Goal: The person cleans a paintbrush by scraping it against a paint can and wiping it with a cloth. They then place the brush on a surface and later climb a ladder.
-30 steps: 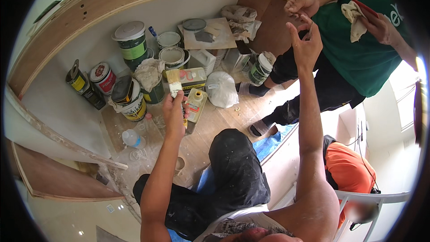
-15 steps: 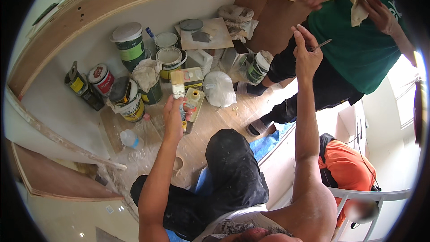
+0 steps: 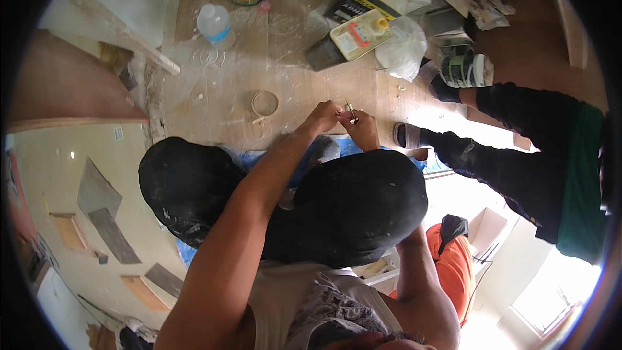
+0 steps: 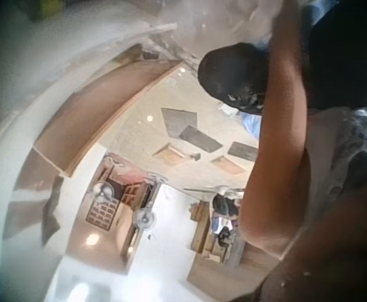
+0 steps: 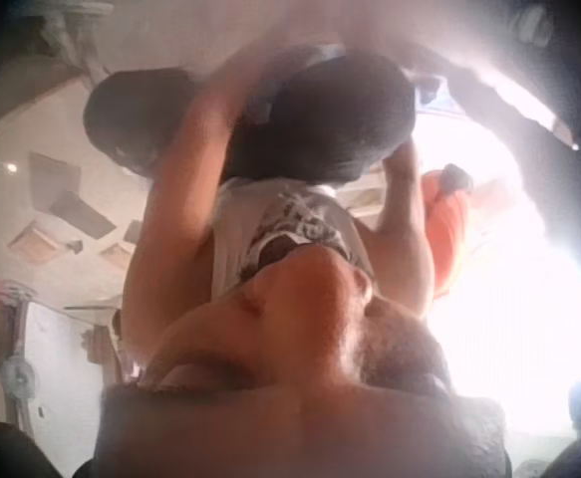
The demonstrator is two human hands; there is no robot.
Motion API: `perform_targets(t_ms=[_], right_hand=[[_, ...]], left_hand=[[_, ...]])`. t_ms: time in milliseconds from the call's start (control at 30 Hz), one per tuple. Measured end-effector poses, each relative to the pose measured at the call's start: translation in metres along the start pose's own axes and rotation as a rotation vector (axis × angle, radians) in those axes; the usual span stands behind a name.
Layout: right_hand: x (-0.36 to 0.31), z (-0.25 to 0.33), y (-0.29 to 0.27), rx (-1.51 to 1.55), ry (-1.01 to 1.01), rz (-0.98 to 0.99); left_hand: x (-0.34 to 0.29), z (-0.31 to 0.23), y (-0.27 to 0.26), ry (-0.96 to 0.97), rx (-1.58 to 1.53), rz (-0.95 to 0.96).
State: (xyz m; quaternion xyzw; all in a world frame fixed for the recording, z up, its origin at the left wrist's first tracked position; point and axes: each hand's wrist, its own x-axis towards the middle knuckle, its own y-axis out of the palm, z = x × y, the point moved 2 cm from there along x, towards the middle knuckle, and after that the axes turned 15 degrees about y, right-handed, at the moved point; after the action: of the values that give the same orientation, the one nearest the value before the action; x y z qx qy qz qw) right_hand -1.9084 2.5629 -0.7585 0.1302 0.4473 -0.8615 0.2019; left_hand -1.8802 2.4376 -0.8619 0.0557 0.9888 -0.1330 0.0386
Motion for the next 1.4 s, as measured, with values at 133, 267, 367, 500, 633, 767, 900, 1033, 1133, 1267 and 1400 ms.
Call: perform_targets(t_ms=[133, 267, 367, 500, 633, 767, 900, 1033, 1133, 1267, 1400], right_hand=[[0.013, -0.019, 0.022, -0.057, 0.06, -0.016], [0.021, -0.014, 0.039, -0.075, 0.112, 0.065], [0.028, -0.031, 0.028, -0.085, 0.283, 0.086], [0.033, -0.036, 0.038, -0.17, 0.309, 0.212], [0.036, -0.028, 0.052, -0.149, 0.255, 0.302], [0.037, -0.031, 0.045, -0.218, 0.207, 0.333], [0.028, -0.02, 0.036, -0.251, 0.146, 0.214], [0.011, -0.001, 0.009, -0.293, 0.072, 0.26], [0.002, 0.009, 0.005, -0.359, 0.06, 0.284], [0.0, 0.017, 0.008, -0.346, 0.03, 0.274], [-0.002, 0.01, 0.012, -0.318, -0.092, 0.22]], left_hand=[[-0.023, 0.02, -0.012, 0.191, 0.45, -0.194], [-0.052, 0.021, -0.018, 0.122, 0.621, -0.669], [-0.043, 0.01, 0.035, -0.355, 0.04, -0.651], [-0.053, 0.009, 0.083, -0.838, -1.305, -0.73], [-0.058, 0.03, 0.085, -0.714, -1.602, -0.806], [-0.052, 0.039, 0.091, -0.677, -1.68, -0.783], [-0.05, 0.053, 0.088, -0.608, -1.785, -0.983], [-0.048, 0.061, 0.089, -0.678, -1.801, -0.983], [-0.049, 0.054, 0.085, -0.679, -1.818, -0.989], [-0.049, 0.051, 0.083, -0.671, -1.854, -1.012], [-0.047, 0.052, 0.089, -0.617, -1.847, -0.976]])
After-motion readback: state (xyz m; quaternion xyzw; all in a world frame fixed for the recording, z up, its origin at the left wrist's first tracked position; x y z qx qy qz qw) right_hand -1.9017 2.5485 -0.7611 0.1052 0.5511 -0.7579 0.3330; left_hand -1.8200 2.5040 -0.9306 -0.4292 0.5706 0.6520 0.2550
